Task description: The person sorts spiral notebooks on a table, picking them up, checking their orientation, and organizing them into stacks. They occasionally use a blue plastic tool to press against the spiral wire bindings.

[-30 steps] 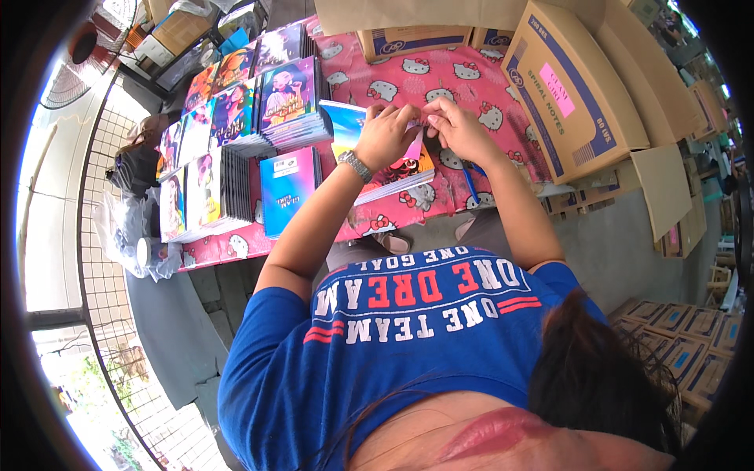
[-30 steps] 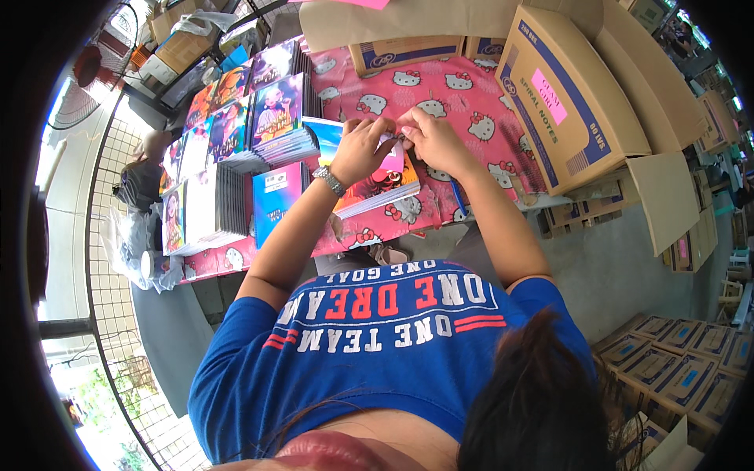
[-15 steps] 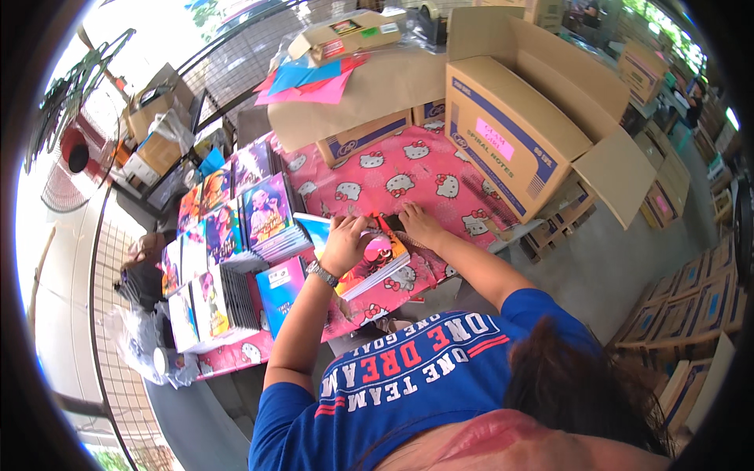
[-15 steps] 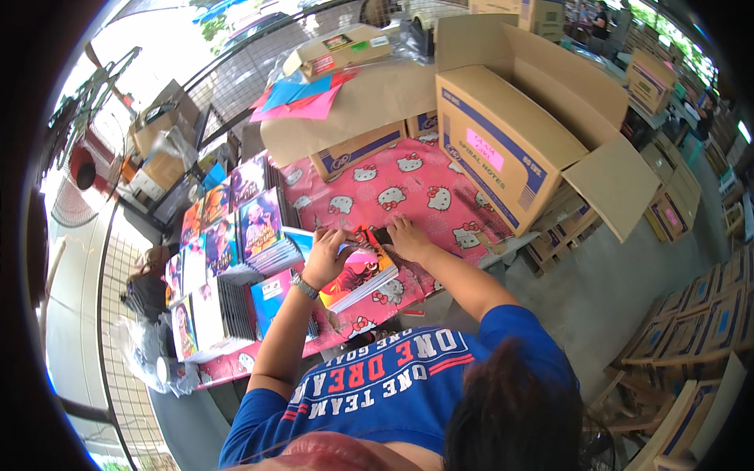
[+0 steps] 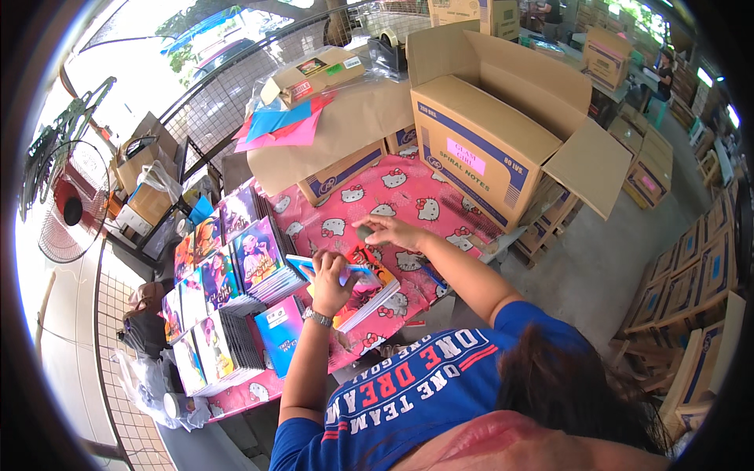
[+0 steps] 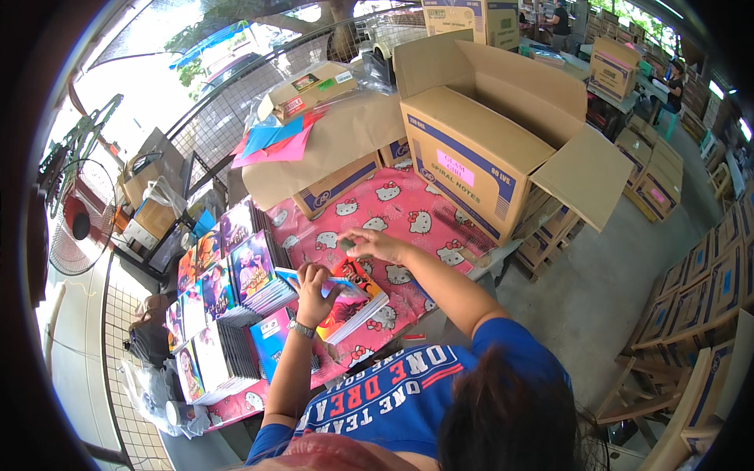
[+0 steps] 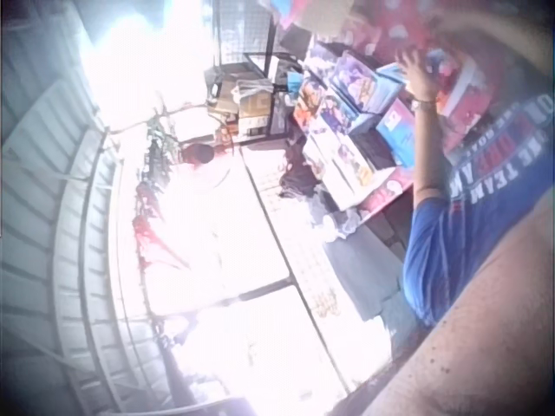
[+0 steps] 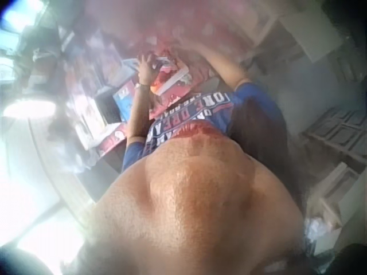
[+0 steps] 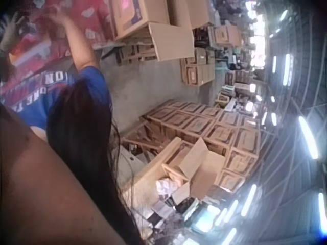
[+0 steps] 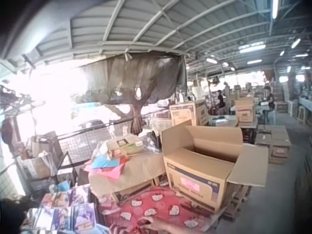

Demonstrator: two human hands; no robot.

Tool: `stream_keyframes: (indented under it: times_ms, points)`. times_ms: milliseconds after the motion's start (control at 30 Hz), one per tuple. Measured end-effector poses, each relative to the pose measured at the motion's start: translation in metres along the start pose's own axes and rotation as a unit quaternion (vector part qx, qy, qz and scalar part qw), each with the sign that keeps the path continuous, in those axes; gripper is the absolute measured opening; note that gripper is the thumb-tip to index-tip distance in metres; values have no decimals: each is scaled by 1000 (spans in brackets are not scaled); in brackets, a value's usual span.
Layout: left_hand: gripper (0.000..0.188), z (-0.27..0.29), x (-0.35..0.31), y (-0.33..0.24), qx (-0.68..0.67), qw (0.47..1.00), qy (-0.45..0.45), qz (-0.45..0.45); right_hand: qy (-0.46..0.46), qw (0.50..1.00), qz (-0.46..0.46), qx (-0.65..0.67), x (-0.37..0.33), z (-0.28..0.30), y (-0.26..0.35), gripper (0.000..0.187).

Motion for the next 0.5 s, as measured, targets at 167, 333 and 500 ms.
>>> stream_keyframes:
  times_ms: [167, 333, 500]
  points:
    - [34, 5, 4, -33, -56, 996, 26, -65, 152, 983, -5, 100, -29, -3, 25, 33]
    - [36, 4, 6, -37, -58, 995, 27, -81, 191, 971, -63, 127, -38, -4, 28, 33]
    - [43, 4, 7, -34, -54, 996, 28, -62, 198, 921, 14, 334, -39, -4, 31, 43]
Point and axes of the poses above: each hand's wrist, its own x-axis towards the middle knuckle, its own z-axis out of the back of the hand, y = z × x, the point moved 2 cm from there along x, towards the middle knuckle
